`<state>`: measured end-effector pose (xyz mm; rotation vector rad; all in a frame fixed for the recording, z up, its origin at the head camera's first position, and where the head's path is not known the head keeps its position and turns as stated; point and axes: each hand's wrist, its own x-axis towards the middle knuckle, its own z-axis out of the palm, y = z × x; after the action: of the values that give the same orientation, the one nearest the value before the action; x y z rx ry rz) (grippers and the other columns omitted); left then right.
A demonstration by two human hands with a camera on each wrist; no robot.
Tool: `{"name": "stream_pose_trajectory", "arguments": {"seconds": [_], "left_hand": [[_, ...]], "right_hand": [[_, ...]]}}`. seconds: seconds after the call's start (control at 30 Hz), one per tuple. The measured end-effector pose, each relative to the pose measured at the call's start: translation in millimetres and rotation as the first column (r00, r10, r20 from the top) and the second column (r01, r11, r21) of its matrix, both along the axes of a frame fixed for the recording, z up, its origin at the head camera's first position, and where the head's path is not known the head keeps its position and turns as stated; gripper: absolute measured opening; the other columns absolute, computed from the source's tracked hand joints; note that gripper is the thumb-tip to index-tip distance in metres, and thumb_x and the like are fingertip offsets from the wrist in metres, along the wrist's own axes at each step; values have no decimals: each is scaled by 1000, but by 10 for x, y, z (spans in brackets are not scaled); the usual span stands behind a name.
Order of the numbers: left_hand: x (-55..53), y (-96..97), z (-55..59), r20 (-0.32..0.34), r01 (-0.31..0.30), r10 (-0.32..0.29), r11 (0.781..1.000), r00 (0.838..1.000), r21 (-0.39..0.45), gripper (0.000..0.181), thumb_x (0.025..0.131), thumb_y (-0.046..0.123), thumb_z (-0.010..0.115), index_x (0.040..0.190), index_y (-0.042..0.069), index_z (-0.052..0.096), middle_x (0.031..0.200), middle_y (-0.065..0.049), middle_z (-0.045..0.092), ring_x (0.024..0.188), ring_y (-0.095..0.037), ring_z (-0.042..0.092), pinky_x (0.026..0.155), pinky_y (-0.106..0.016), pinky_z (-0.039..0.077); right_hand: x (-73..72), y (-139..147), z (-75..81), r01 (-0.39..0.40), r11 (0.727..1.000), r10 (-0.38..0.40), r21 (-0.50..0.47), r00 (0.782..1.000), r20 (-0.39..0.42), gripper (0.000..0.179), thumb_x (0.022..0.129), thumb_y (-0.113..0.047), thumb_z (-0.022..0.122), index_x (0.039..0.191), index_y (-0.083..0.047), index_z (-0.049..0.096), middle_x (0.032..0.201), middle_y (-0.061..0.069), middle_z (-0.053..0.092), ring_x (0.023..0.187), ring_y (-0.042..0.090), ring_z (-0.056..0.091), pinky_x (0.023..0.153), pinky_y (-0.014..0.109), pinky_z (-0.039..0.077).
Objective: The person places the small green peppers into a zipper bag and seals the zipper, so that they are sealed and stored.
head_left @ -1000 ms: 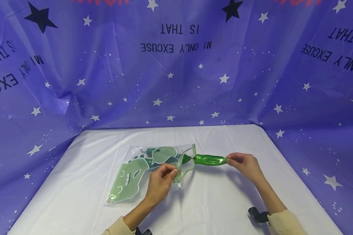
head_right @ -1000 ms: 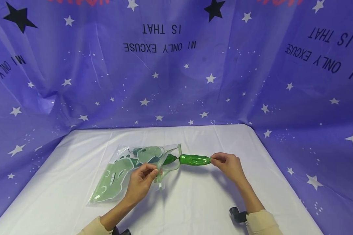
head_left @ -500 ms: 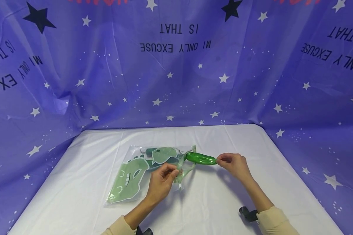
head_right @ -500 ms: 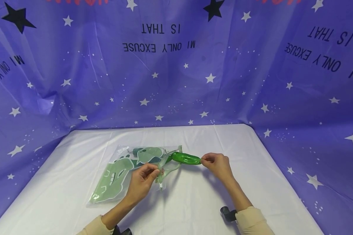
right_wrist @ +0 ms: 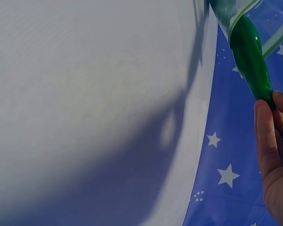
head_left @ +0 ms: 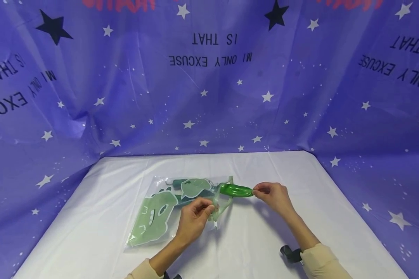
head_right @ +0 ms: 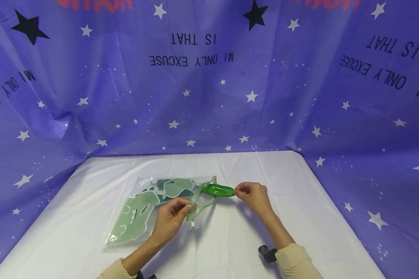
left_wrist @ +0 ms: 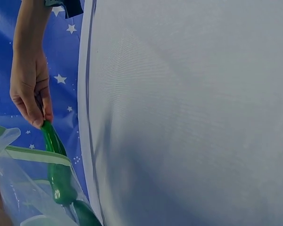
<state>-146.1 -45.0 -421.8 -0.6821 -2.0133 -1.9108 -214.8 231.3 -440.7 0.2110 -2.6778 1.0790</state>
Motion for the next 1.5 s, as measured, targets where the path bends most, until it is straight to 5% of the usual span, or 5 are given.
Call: {"name": "stream_pose_trajectory", "arguments": {"seconds": [0.5, 1.5], "left_hand": [[22, 18, -32, -10, 15, -15, 1000, 1000, -17, 4, 85, -9, 64, 88, -8, 62, 81, -18, 66, 69, -17, 62, 58, -19, 49], [-6, 27, -8, -8, 33, -33, 999, 999, 33, 4, 85, -10, 63, 88, -10, 62, 83, -22, 65, 75, -15, 64, 64, -18, 51]], "right_hand": [[-31, -169, -105, -6, 1000, 6, -5, 999, -32, 5, 77, -20, 79, 79, -19, 74, 73, -9, 70, 66, 7, 64, 66, 31, 46], [-123, -589, -68, 5, 994, -8, -108, 999, -33, 6, 76, -21, 80, 77, -20, 75, 72, -9, 70, 65, 7, 64, 64, 28, 48]]}}
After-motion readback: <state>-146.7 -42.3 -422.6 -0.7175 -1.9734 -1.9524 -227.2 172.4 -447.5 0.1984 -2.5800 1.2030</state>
